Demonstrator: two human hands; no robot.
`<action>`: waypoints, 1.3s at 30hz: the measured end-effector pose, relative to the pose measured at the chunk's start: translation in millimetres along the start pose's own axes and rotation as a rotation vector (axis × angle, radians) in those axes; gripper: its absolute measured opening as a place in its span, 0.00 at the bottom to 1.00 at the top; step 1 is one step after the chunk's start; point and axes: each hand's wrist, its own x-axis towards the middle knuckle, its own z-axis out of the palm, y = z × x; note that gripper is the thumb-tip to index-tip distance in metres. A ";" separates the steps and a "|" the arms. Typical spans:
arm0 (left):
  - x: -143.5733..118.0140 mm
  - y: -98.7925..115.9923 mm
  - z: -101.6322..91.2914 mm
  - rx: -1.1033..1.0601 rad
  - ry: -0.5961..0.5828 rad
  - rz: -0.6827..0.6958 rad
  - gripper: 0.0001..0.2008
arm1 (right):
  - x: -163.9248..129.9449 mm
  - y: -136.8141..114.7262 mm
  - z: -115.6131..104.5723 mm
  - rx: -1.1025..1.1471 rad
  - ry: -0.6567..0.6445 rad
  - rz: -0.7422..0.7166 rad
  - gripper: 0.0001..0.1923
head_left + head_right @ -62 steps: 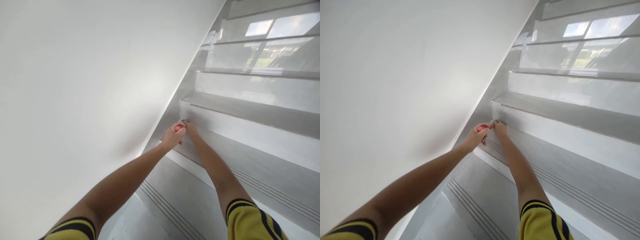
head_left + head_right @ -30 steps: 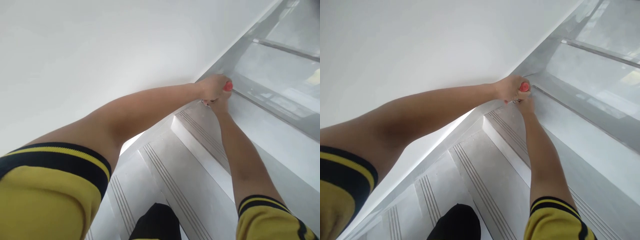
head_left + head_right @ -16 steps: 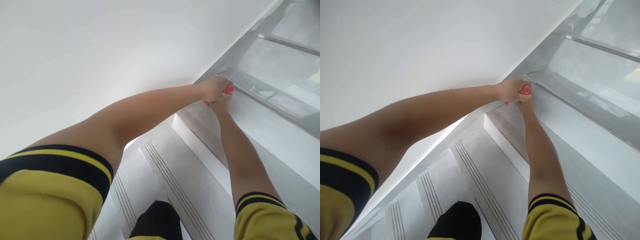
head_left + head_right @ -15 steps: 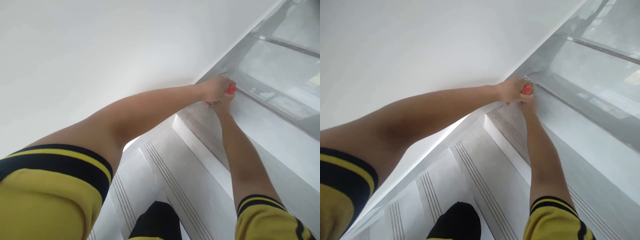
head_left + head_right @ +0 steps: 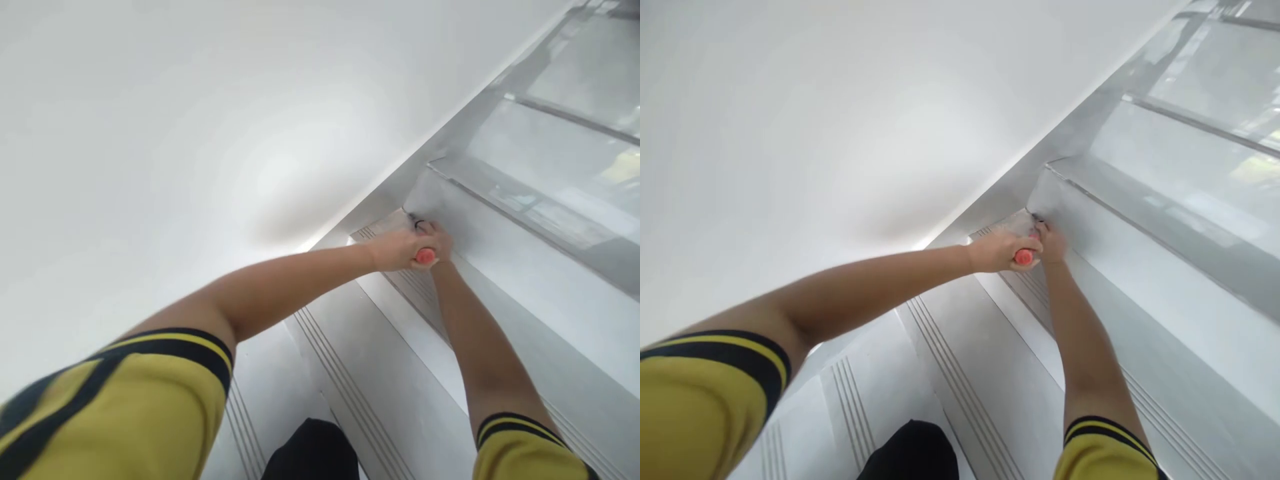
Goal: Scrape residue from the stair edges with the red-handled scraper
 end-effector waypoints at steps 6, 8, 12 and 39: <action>-53.4 -20.4 20.3 0.051 0.001 -0.073 0.13 | -29.7 -21.1 4.7 0.081 -0.027 0.074 0.21; -62.4 -14.9 21.5 -0.024 0.023 -0.127 0.14 | -45.3 -33.1 0.3 0.276 0.039 0.234 0.23; -66.4 4.5 21.2 -0.282 -0.017 -0.373 0.18 | -69.5 -61.9 -2.4 0.920 0.040 0.613 0.19; -30.4 35.4 20.3 -0.100 -0.102 -0.782 0.31 | -43.1 -88.3 7.9 1.710 0.259 0.974 0.12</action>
